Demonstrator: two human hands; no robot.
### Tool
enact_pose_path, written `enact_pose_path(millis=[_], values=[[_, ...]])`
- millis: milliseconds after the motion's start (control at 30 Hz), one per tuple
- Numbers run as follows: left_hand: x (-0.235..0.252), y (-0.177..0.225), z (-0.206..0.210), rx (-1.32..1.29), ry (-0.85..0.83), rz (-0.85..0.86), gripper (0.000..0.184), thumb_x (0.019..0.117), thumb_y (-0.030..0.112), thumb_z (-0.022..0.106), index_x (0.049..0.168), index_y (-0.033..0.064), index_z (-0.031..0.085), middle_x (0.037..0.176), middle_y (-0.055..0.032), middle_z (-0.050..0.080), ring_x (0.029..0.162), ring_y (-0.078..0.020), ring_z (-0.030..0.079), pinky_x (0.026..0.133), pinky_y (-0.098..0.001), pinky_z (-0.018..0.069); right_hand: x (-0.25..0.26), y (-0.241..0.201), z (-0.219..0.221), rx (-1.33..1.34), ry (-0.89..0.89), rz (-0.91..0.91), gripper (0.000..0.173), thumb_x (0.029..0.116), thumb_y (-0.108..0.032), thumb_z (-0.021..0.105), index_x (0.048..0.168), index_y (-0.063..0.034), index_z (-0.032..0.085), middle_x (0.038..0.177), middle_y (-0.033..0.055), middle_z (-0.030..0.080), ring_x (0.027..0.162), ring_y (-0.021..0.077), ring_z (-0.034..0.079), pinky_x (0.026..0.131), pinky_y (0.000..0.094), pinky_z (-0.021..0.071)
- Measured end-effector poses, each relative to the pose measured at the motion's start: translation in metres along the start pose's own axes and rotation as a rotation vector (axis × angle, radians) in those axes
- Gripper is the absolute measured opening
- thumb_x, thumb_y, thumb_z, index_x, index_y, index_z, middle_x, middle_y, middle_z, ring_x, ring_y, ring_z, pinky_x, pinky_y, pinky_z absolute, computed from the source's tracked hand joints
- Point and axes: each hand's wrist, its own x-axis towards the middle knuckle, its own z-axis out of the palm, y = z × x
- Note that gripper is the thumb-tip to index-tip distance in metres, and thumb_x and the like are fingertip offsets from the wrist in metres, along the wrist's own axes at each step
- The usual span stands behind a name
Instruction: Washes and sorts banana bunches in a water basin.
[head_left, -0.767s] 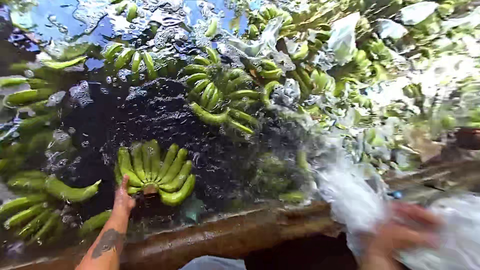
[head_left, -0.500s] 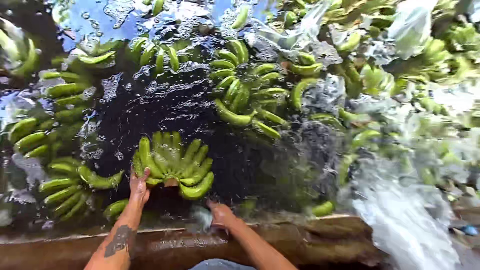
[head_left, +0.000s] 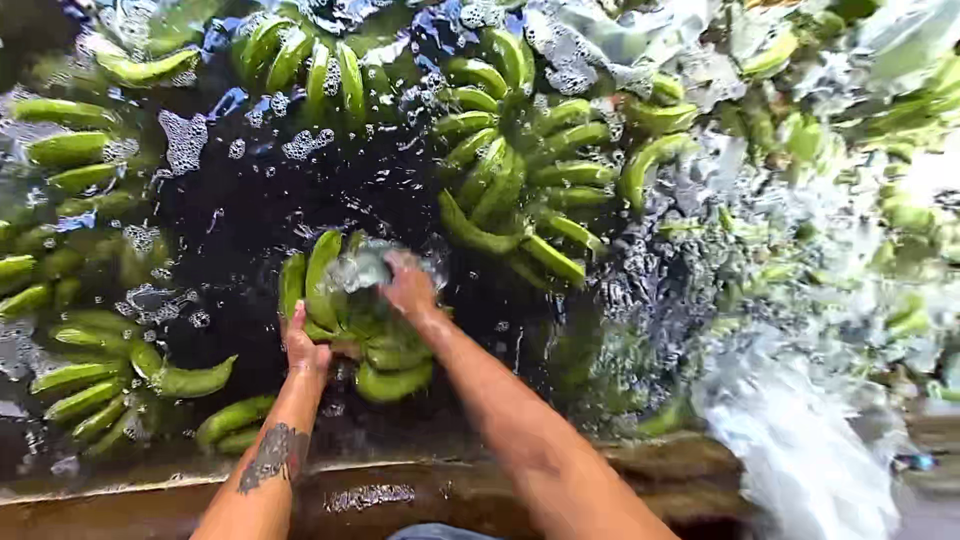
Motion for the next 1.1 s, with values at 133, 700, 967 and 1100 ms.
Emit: enact_pose_path(millis=[133,700,967,1100], values=[[0.009,0.008,0.025,-0.071,0.085,0.079,0.049,0.1083,0.032,0.047,0.151,0.0118,0.039,0.142,-0.0152,0.056,0.128,-0.0272,0.058,0.103,-0.0533,0.0520,-0.016,0.004,0.006,0.115,0.088,0.129,0.062,0.0930,-0.029,0.071,0.148,-0.0083,0.048,0.130,0.0298,0.060,0.112,0.0494,0.063,0.088,0.0683,0.0524],[-0.083,-0.024,-0.075,0.100,-0.195,-0.384,0.041,0.1104,0.029,0.041,0.144,0.0061,0.041,0.124,-0.0151,0.062,0.105,-0.0250,0.067,0.086,-0.0413,0.0590,-0.168,0.088,-0.047,0.002,0.047,0.244,0.048,0.1109,-0.035,0.037,0.131,-0.0010,0.064,0.113,0.0219,0.072,0.110,0.0379,0.068,0.099,0.0583,0.0504],[-0.156,-0.040,-0.006,-0.142,-0.017,-0.406,0.049,0.1081,0.028,0.050,0.150,0.0074,0.036,0.142,-0.0166,0.052,0.122,-0.0289,0.060,0.098,-0.0431,0.0549,-0.121,0.032,-0.020,-0.138,0.057,0.319,0.047,0.1128,-0.035,0.032,0.133,-0.0020,0.059,0.118,0.0248,0.070,0.116,0.0418,0.067,0.097,0.0594,0.0513],[-0.149,-0.064,0.001,-0.179,0.037,-0.306,0.054,0.1068,0.022,0.053,0.154,0.0094,0.030,0.143,-0.0178,0.052,0.124,-0.0294,0.058,0.100,-0.0470,0.0535,-0.148,0.046,0.004,0.244,-0.089,0.176,0.042,0.1108,-0.025,0.038,0.124,0.0070,0.062,0.108,0.0255,0.068,0.101,0.0362,0.068,0.092,0.0530,0.0542]])
